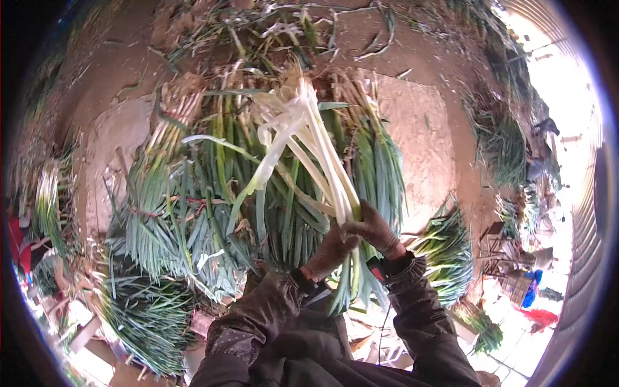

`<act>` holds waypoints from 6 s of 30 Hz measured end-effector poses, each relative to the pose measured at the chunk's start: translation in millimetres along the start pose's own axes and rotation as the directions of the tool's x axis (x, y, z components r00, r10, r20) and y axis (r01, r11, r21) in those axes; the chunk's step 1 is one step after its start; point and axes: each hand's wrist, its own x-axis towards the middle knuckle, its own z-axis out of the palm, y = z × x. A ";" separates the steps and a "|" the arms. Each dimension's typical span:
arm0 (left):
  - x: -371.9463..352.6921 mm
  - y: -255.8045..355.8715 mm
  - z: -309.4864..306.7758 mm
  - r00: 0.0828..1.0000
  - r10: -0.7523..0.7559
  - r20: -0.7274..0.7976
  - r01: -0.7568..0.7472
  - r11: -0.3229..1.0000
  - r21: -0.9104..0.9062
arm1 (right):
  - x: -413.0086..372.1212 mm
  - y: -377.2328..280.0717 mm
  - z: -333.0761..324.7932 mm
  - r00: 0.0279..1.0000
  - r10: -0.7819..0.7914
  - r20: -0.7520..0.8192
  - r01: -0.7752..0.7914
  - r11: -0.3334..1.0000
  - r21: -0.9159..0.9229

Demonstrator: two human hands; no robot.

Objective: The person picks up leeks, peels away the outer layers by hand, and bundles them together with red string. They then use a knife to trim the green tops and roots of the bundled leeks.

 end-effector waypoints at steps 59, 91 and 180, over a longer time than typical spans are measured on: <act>26.7 31.0 21.6 0.931 0.326 0.166 -0.343 0.619 0.706 | -331.5 24.7 12.2 0.884 -0.110 -0.454 -0.230 0.743 -0.628; 113.2 121.1 -37.5 0.684 0.449 0.575 -0.728 0.480 0.490 | -365.0 5.5 -30.6 0.840 0.023 -0.543 -0.154 0.968 -0.197; 266.7 442.6 31.8 0.635 0.537 0.555 -0.082 -0.667 0.740 | -293.2 51.6 36.9 0.743 0.300 -0.598 -0.103 0.934 0.341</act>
